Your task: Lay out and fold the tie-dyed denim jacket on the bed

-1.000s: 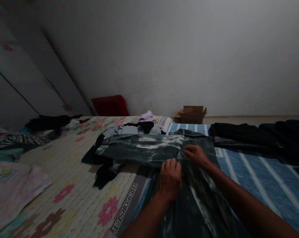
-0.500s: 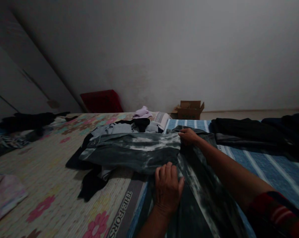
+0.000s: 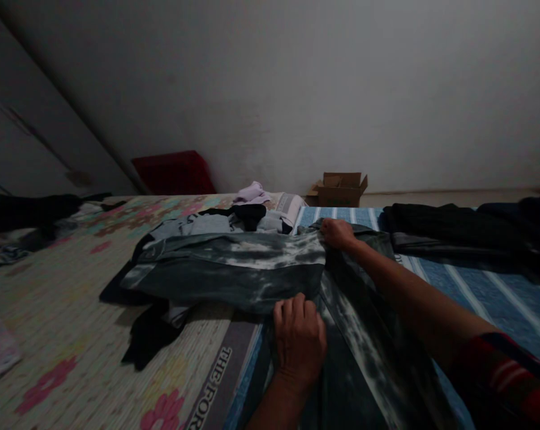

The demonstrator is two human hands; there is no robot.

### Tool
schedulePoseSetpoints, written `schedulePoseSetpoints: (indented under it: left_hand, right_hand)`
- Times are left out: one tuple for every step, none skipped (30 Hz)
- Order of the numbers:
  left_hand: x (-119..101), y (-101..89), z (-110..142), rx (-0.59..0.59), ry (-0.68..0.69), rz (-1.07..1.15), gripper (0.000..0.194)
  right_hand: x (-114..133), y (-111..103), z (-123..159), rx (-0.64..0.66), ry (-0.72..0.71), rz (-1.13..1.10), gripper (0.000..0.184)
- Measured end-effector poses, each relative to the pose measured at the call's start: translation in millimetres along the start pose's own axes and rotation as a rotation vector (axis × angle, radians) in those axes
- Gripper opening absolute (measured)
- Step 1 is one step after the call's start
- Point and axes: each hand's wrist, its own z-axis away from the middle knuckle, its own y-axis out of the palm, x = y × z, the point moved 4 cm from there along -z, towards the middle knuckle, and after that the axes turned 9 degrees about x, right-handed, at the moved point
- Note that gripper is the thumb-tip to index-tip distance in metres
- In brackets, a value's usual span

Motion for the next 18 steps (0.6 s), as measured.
schedulePoseSetpoints:
  left_hand:
    - [0, 0.5, 0, 0.011, 0.001, -0.004, 0.009]
    - [1, 1.2, 0, 0.023, 0.006, -0.009, 0.01]
    - [1, 2.1, 0, 0.034, 0.014, -0.015, 0.011]
    - [1, 3.1, 1, 0.044, 0.022, -0.019, 0.011]
    - [1, 4.0, 1, 0.049, 0.03, -0.021, 0.011]
    - [1, 4.8, 2, 0.054, 0.036, -0.021, 0.011]
    - [1, 5.5, 2, 0.057, 0.038, -0.019, 0.011]
    - [1, 5.9, 2, 0.062, 0.037, -0.017, 0.011]
    - [1, 6.3, 2, 0.07, 0.035, -0.014, 0.011]
    - [0, 6.6, 2, 0.081, 0.033, -0.014, 0.011]
    - [0, 6.7, 2, 0.092, 0.032, -0.015, 0.012]
    - [0, 6.8, 2, 0.104, 0.031, -0.018, 0.017]
    - [-1, 6.9, 2, 0.116, 0.034, -0.023, 0.022]
    - [-1, 7.2, 2, 0.124, 0.039, -0.027, 0.026]
    - [-1, 7.7, 2, 0.127, 0.046, -0.031, 0.028]
    - [-1, 8.2, 2, 0.122, 0.052, -0.034, 0.028]
    - [-1, 8.9, 2, 0.112, 0.057, -0.036, 0.028]
    - [-1, 9.8, 3, 0.101, 0.064, -0.036, 0.028]
  right_hand:
    - [1, 3, 1, 0.002, -0.002, 0.031, 0.028]
    - [2, 5, 3, 0.005, -0.004, 0.058, 0.029]
    - [2, 8, 5, 0.009, -0.005, 0.081, 0.03]
    - [2, 11, 6, 0.012, -0.004, 0.101, 0.03]
    - [2, 13, 7, 0.016, -0.003, 0.118, 0.03]
    - [2, 15, 8, 0.019, 0.0, 0.134, 0.031]
    - [2, 17, 8, 0.024, 0.003, 0.147, 0.03]
    - [2, 18, 8, 0.028, 0.005, 0.159, 0.03]
    - [2, 19, 7, 0.032, 0.006, 0.17, 0.03]
    - [2, 20, 7, 0.036, 0.006, 0.181, 0.03]
    - [3, 20, 7, 0.04, 0.005, 0.19, 0.03]
    - [3, 20, 7, 0.044, 0.005, 0.199, 0.03]
    - [4, 21, 8, 0.047, 0.005, 0.208, 0.03]
    - [5, 21, 8, 0.05, 0.006, 0.215, 0.031]
    - [5, 21, 9, 0.054, 0.007, 0.222, 0.031]
    - [6, 22, 10, 0.058, 0.009, 0.227, 0.032]
    - [6, 22, 11, 0.063, 0.011, 0.232, 0.033]
    - [7, 23, 12, 0.077, 0.016, 0.235, 0.034]
